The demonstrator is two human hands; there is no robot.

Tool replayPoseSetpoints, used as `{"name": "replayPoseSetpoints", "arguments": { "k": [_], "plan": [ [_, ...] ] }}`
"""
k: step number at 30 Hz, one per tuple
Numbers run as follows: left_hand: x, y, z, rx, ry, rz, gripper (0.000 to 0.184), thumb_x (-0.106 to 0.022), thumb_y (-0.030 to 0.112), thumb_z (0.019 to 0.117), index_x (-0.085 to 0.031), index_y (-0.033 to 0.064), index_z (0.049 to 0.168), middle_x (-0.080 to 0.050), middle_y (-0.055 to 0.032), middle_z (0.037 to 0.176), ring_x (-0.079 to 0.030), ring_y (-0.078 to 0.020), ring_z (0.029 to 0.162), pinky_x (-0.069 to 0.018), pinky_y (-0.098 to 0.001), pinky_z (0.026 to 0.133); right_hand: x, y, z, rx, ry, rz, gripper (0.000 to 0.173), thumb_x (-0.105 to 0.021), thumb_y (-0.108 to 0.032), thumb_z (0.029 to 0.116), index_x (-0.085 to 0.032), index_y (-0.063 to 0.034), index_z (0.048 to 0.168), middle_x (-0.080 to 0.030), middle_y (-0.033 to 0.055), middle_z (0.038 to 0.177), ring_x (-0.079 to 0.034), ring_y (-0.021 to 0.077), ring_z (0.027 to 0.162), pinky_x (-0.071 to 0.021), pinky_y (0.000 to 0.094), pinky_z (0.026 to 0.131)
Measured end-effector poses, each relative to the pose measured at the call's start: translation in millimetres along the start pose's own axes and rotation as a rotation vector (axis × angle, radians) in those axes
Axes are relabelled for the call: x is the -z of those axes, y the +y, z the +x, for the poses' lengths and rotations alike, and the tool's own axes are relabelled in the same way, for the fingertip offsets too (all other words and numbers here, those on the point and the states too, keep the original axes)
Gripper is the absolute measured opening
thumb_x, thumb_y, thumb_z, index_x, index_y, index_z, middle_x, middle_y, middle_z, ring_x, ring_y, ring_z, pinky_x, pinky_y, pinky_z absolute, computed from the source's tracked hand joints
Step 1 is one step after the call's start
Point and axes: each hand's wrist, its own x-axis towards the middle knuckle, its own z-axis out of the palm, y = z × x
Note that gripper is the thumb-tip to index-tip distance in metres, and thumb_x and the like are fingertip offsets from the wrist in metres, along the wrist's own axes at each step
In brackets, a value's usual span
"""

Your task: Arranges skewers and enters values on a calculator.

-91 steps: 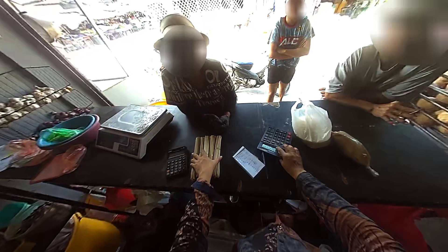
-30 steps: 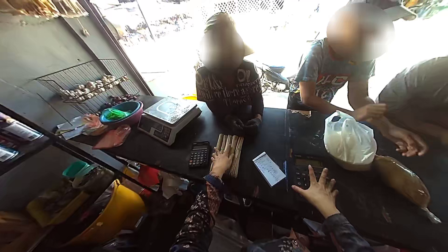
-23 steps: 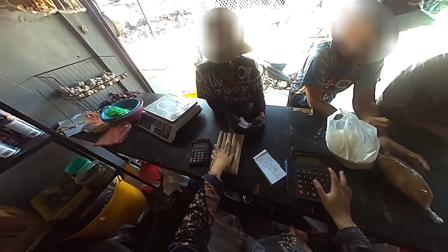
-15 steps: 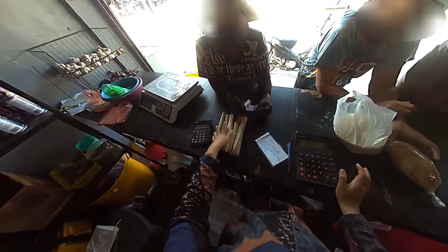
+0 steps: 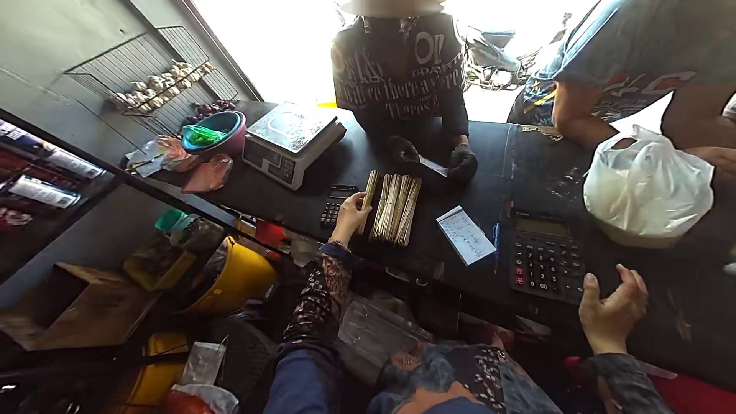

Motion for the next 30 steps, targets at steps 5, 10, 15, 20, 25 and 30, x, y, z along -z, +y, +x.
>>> {"name": "replayPoseSetpoints", "arguments": {
  "k": [5, 10, 15, 20, 25, 30],
  "plan": [
    [-8, 9, 4, 0.086, -0.051, 0.101, 0.035, -0.065, 0.018, 0.097, -0.066, 0.0158, 0.132, -0.062, -0.0192, 0.135, -0.06, -0.039, 0.125, -0.0466, -0.0627, 0.102, 0, 0, 1, -0.006, -0.027, -0.013, 0.072, -0.049, -0.043, 0.1002, -0.045, 0.0137, 0.145, -0.039, 0.0402, 0.151, -0.034, 0.056, 0.144, -0.0228, 0.059, 0.122],
    [-13, 17, 10, 0.141, -0.057, 0.051, 0.045, -0.076, 0.029, 0.0933, -0.063, 0.0096, 0.132, -0.063, -0.0238, 0.131, -0.06, -0.0422, 0.122, -0.0461, -0.0631, 0.102, -2, 1, 1, -0.009, -0.011, -0.022, 0.072, -0.05, -0.043, 0.0994, -0.045, 0.0133, 0.144, -0.041, 0.039, 0.151, -0.035, 0.0552, 0.144, -0.0231, 0.059, 0.121],
    [-16, 29, 9, 0.2, -0.04, 0.046, 0.056, -0.072, 0.043, 0.0948, -0.06, 0.0082, 0.137, -0.062, -0.0245, 0.133, -0.059, -0.0439, 0.123, -0.0446, -0.0648, 0.102, -2, 2, 1, -0.016, -0.01, -0.026, 0.073, -0.05, -0.043, 0.0982, -0.045, 0.0126, 0.145, -0.042, 0.0386, 0.15, -0.036, 0.0546, 0.144, -0.024, 0.0586, 0.121],
    [-21, 45, 5, 0.271, -0.032, 0.077, 0.076, -0.08, 0.055, 0.0839, -0.058, 0.0089, 0.14, -0.057, -0.0278, 0.138, -0.051, -0.0468, 0.131, -0.0402, -0.0669, 0.105, -3, 4, 1, -0.028, -0.017, -0.035, 0.072, -0.051, -0.041, 0.0971, -0.044, 0.0123, 0.145, -0.041, 0.038, 0.151, -0.036, 0.0542, 0.144, -0.0236, 0.0589, 0.121],
    [-24, 71, -1, 0.272, -0.071, 0.169, 0.091, -0.083, 0.054, 0.0803, -0.046, 0.0114, 0.151, -0.053, -0.0283, 0.144, -0.047, -0.0486, 0.135, -0.0383, -0.067, 0.107, -2, 1, 1, -0.038, -0.018, -0.028, 0.07, -0.053, -0.037, 0.0971, -0.044, 0.012, 0.146, -0.042, 0.0376, 0.151, -0.037, 0.0534, 0.144, -0.0238, 0.0596, 0.121],
    [-36, 78, 1, 0.292, -0.079, 0.243, 0.104, -0.088, 0.053, 0.0738, -0.039, 0.0109, 0.155, -0.049, -0.0298, 0.147, -0.044, -0.0496, 0.137, -0.0364, -0.0675, 0.108, -1, 3, 1, -0.04, -0.016, -0.027, 0.069, -0.054, -0.035, 0.0962, -0.045, 0.0121, 0.145, -0.042, 0.0376, 0.151, -0.037, 0.0536, 0.144, -0.0244, 0.0592, 0.121]
  ]
}}
